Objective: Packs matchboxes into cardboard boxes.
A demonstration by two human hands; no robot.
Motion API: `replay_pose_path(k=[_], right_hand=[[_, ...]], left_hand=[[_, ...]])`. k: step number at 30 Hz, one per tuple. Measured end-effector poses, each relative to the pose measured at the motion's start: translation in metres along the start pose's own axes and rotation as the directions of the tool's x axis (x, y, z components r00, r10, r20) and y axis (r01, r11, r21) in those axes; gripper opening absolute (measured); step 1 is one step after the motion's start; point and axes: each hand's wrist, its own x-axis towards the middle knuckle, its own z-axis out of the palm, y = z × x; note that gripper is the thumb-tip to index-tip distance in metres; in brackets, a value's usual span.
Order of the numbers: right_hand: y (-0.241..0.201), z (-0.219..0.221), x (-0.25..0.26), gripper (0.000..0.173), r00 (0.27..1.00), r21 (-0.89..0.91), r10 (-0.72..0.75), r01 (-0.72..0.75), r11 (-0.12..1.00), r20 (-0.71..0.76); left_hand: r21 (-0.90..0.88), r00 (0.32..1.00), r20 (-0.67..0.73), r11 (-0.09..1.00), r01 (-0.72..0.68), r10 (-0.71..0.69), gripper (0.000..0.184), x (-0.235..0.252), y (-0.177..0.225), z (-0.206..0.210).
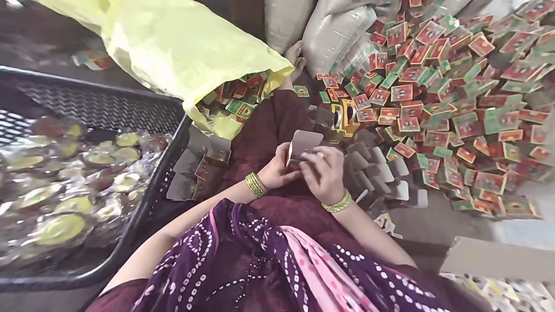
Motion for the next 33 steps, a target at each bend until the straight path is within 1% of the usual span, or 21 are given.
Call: replay_pose_path(k=[1, 2, 3, 4, 5, 6, 7, 8, 10, 11, 12, 13, 15, 16, 17, 18, 19, 21, 23, 26, 33], right_hand=[[0.006, -0.005, 0.002, 0.025, 0.991, 0.118, 0.113, -0.104, 0.988, -0.071], [0.012, -0.009, 0.005, 0.026, 0.96, 0.263, 0.265, -0.235, 0.936, -0.085], [0.018, -0.012, 0.007, 0.028, 0.896, 0.427, 0.443, -0.389, 0.816, -0.031], [0.023, -0.015, 0.009, 0.029, 0.801, 0.571, 0.591, -0.531, 0.626, 0.097], [0.027, -0.016, 0.01, 0.029, 0.706, 0.649, 0.665, -0.628, 0.429, 0.244], [0.03, -0.017, 0.009, 0.028, 0.629, 0.671, 0.675, -0.693, 0.263, 0.385], [0.033, -0.015, 0.006, 0.028, 0.579, 0.67, 0.643, -0.73, 0.136, 0.501], [0.033, -0.012, 0.003, 0.031, 0.547, 0.653, 0.608, -0.755, 0.062, 0.576], [0.028, -0.007, -0.003, 0.038, 0.5, 0.61, 0.593, -0.792, 0.02, 0.631], [0.025, -0.005, -0.005, 0.037, 0.488, 0.586, 0.603, -0.809, 0.041, 0.632], [0.023, -0.004, -0.005, 0.035, 0.498, 0.571, 0.605, -0.817, 0.086, 0.621], [0.024, -0.003, -0.006, 0.034, 0.545, 0.573, 0.6, -0.802, 0.169, 0.586], [0.031, -0.002, -0.008, 0.032, 0.725, 0.586, 0.544, -0.676, 0.447, 0.422], [0.035, -0.003, -0.009, 0.03, 0.822, 0.568, 0.465, -0.565, 0.598, 0.329], [0.037, -0.006, -0.008, 0.025, 0.891, 0.553, 0.365, -0.454, 0.699, 0.27], [0.037, -0.01, -0.006, 0.021, 0.931, 0.542, 0.27, -0.362, 0.758, 0.245], [0.036, -0.014, -0.005, 0.019, 0.951, 0.537, 0.192, -0.297, 0.79, 0.244], [0.032, -0.016, -0.005, 0.017, 0.957, 0.501, 0.122, -0.243, 0.83, 0.262], [0.028, -0.016, -0.006, 0.014, 0.955, 0.428, 0.128, -0.237, 0.872, 0.267], [0.024, -0.018, -0.005, 0.02, 0.956, 0.331, 0.137, -0.221, 0.917, 0.259], [0.03, -0.022, 0.0, 0.015, 0.951, 0.363, 0.072, -0.184, 0.914, 0.3]], left_hand=[[-0.024, 0.999, -0.046, 1.0, 0.008, -0.009, 0.1, -0.001, 0.001, 0.002], [-0.051, 0.997, -0.081, 0.999, 0.01, -0.014, 0.104, -0.001, 0.002, 0.004], [-0.072, 0.995, -0.098, 0.997, 0.004, -0.011, 0.107, -0.002, 0.002, 0.006], [-0.088, 0.996, -0.093, 0.996, 0.0, -0.009, 0.108, -0.001, 0.002, 0.007], [-0.099, 0.998, -0.069, 0.995, 0.001, -0.008, 0.108, -0.002, 0.004, 0.007], [-0.107, 0.999, -0.034, 0.994, 0.008, -0.012, 0.105, -0.002, 0.006, 0.007], [-0.113, 1.0, 0.002, 0.993, 0.016, -0.016, 0.101, -0.001, 0.009, 0.007], [-0.12, 0.999, 0.039, 0.993, 0.016, -0.012, 0.095, -0.001, 0.011, 0.007], [-0.125, 0.994, 0.105, 0.992, -0.021, 0.034, 0.081, 0.0, 0.011, 0.006], [-0.11, 0.991, 0.129, 0.993, -0.032, 0.046, 0.073, 0.0, 0.009, 0.006], [-0.082, 0.989, 0.138, 0.996, -0.033, 0.044, 0.066, 0.0, 0.008, 0.005], [-0.048, 0.99, 0.137, 0.998, -0.027, 0.034, 0.062, 0.0, 0.008, 0.005], [-0.014, 0.993, 0.114, 1.0, 0.013, -0.012, 0.061, 0.002, 0.01, 0.004], [-0.016, 0.995, 0.095, 0.999, 0.041, -0.039, 0.064, 0.003, 0.012, 0.004], [-0.028, 0.996, 0.071, 0.998, 0.06, -0.058, 0.069, 0.003, 0.012, 0.005], [-0.048, 0.997, 0.046, 0.997, 0.06, -0.058, 0.079, 0.002, 0.01, 0.006], [-0.071, 0.998, 0.029, 0.996, 0.052, -0.05, 0.087, 0.002, 0.006, 0.007], [-0.07, 0.999, 0.013, 0.997, 0.035, -0.034, 0.094, 0.001, -0.001, 0.009], [-0.049, 0.999, 0.007, 0.998, 0.039, -0.038, 0.094, 0.001, -0.004, 0.01], [-0.041, 0.997, 0.019, 0.997, 0.072, -0.072, 0.1, 0.001, -0.001, 0.01], [-0.059, 0.999, 0.037, 0.998, 0.027, -0.025, 0.102, 0.001, 0.0, 0.01]])
